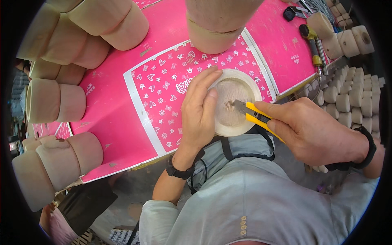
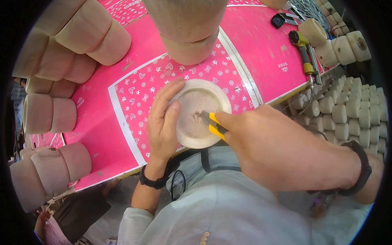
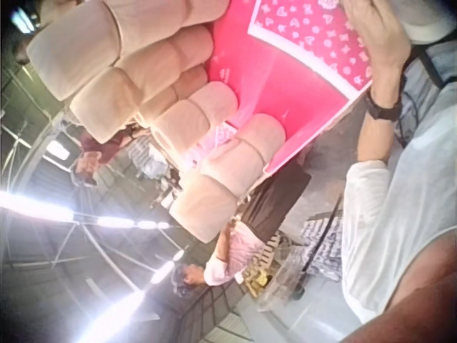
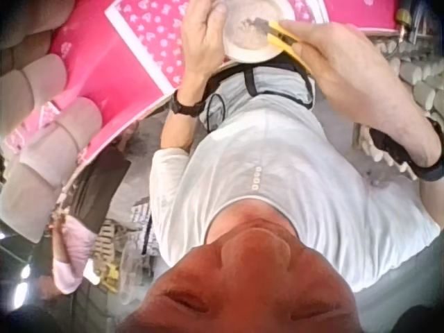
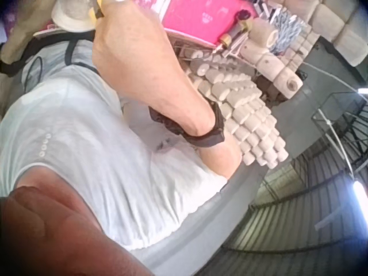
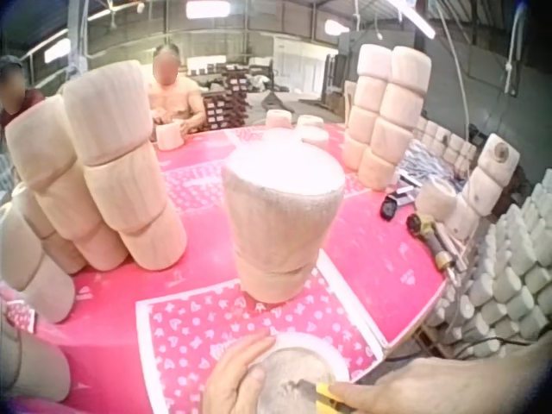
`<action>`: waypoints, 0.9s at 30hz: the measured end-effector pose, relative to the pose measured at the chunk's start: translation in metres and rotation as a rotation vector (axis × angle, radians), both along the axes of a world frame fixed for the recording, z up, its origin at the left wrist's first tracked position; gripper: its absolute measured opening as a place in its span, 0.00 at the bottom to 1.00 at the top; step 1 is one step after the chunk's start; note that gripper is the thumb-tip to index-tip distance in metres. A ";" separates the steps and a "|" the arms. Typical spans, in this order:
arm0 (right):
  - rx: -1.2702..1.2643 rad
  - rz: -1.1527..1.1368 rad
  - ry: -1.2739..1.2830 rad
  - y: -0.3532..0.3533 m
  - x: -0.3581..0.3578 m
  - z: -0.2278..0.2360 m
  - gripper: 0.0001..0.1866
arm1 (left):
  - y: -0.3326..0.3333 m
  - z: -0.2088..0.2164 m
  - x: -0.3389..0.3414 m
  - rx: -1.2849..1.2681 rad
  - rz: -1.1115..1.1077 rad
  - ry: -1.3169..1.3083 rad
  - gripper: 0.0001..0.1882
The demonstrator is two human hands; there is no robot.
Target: The recorder is using a utility knife to shave or clean the inner rim of circular wooden stool parts on a workbench.
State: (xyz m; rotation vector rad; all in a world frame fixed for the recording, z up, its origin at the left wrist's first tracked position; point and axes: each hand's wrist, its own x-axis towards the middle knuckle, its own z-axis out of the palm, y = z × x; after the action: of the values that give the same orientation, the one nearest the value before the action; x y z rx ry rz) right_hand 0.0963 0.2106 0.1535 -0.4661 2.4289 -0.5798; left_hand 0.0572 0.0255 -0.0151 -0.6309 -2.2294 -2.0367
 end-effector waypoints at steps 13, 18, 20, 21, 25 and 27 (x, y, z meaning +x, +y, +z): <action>-0.065 -0.165 -0.038 -0.006 0.004 -0.001 0.21 | 0.023 -0.001 0.035 -0.090 0.314 0.096 0.18; 0.044 -0.025 0.031 0.000 0.002 0.007 0.20 | 0.019 -0.001 0.039 -0.117 0.337 0.080 0.20; 0.128 -0.035 -0.003 -0.003 -0.002 0.016 0.20 | 0.008 0.002 0.026 -0.092 0.261 0.041 0.20; 0.130 -0.039 -0.007 -0.003 -0.003 0.015 0.20 | 0.005 0.002 0.019 -0.058 0.175 0.003 0.20; 0.082 -0.027 -0.051 -0.006 -0.005 0.006 0.21 | 0.002 -0.004 0.005 -0.012 0.014 -0.032 0.19; 0.037 -0.116 -0.080 -0.010 -0.003 0.005 0.21 | 0.004 -0.005 0.007 -0.014 0.038 0.032 0.18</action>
State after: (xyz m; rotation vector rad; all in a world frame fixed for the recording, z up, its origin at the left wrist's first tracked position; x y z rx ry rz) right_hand 0.0935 0.2010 0.1582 -0.2834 2.3975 -0.5901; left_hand 0.0639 0.0300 -0.0205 -0.6127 -2.2231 -1.9809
